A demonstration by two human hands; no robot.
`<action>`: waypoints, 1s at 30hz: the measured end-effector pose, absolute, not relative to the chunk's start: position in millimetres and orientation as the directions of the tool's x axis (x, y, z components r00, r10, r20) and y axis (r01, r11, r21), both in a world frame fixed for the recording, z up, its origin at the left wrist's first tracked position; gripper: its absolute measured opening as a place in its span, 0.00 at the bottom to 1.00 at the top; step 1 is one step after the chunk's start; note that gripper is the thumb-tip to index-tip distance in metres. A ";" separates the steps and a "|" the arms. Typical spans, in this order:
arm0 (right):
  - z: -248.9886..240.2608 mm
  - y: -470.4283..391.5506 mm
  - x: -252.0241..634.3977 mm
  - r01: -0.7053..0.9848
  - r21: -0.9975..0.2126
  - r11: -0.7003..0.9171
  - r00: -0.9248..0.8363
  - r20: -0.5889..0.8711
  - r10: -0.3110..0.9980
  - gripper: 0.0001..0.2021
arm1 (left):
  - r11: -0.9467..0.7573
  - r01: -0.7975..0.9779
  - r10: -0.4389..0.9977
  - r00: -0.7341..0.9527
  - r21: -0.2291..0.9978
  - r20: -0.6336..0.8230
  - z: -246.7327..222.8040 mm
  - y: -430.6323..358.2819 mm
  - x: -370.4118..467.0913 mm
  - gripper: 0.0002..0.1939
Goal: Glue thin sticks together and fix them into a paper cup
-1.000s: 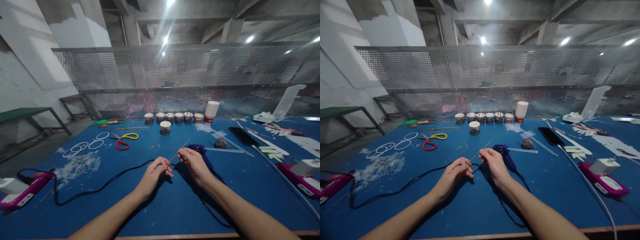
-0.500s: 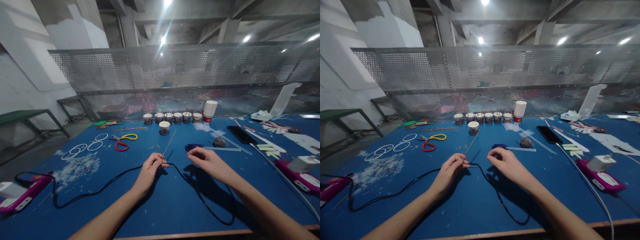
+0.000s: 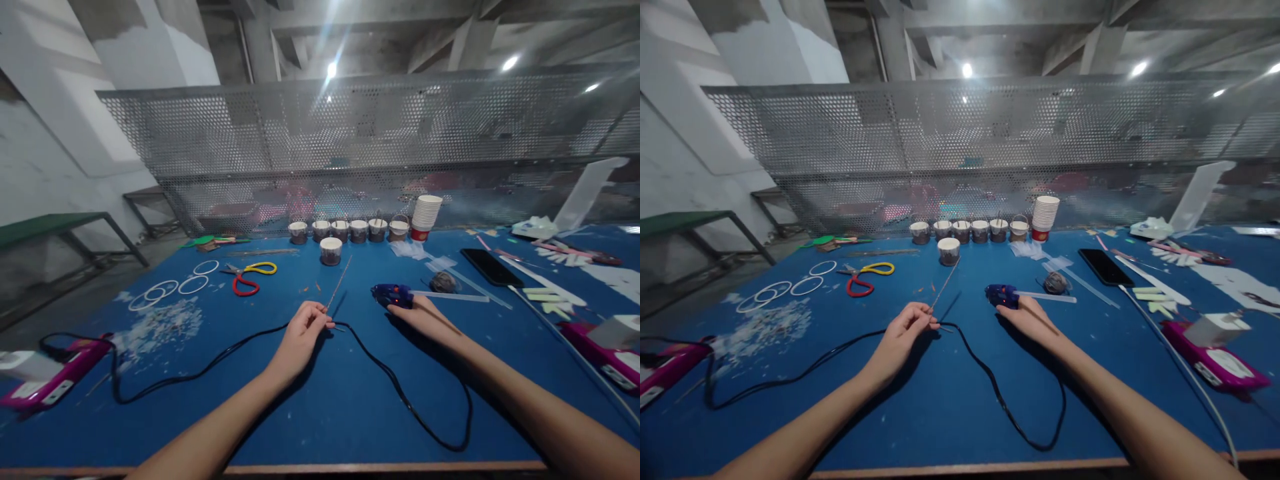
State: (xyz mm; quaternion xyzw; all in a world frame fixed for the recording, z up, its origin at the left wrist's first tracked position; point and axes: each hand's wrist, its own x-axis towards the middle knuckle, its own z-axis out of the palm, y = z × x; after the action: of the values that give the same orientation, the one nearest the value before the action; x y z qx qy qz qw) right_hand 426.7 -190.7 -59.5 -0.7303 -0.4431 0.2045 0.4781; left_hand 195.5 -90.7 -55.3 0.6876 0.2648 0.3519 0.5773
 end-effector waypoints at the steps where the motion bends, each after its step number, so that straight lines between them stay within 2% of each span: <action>1: -61.9 -190.0 424.2 0.438 -0.888 -0.136 0.532 0.134 0.836 0.07 | -0.222 -0.026 0.765 0.615 0.975 0.190 -55.9 -89.9 195.4 0.12; 7: -53.3 -208.0 390.8 0.325 -0.945 -0.038 0.485 0.132 0.865 0.09 | -0.413 0.088 0.718 0.644 0.906 0.265 -61.6 -87.5 194.0 0.12; 12: -42.4 -221.0 360.6 0.430 -0.902 0.039 0.381 0.220 0.898 0.11 | -0.519 0.149 0.683 0.664 0.841 0.304 -59.1 -93.3 193.7 0.11; 20: -50.9 -218.8 359.2 0.546 -0.834 0.086 0.340 0.314 0.887 0.11 | -0.544 0.152 0.661 0.684 0.825 0.309 -58.6 -98.7 195.9 0.11; 30: -51.1 -218.1 356.8 0.578 -0.810 0.101 0.304 0.329 0.894 0.11 | -0.522 0.132 0.666 0.680 0.843 0.306 -57.3 -101.0 195.3 0.11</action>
State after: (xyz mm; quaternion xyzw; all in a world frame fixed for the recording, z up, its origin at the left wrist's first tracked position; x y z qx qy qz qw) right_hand 356.8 -218.1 -51.1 -0.6497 -0.5664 0.1649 0.4795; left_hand 195.3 -101.0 -57.3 0.8130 0.2454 0.3160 0.4230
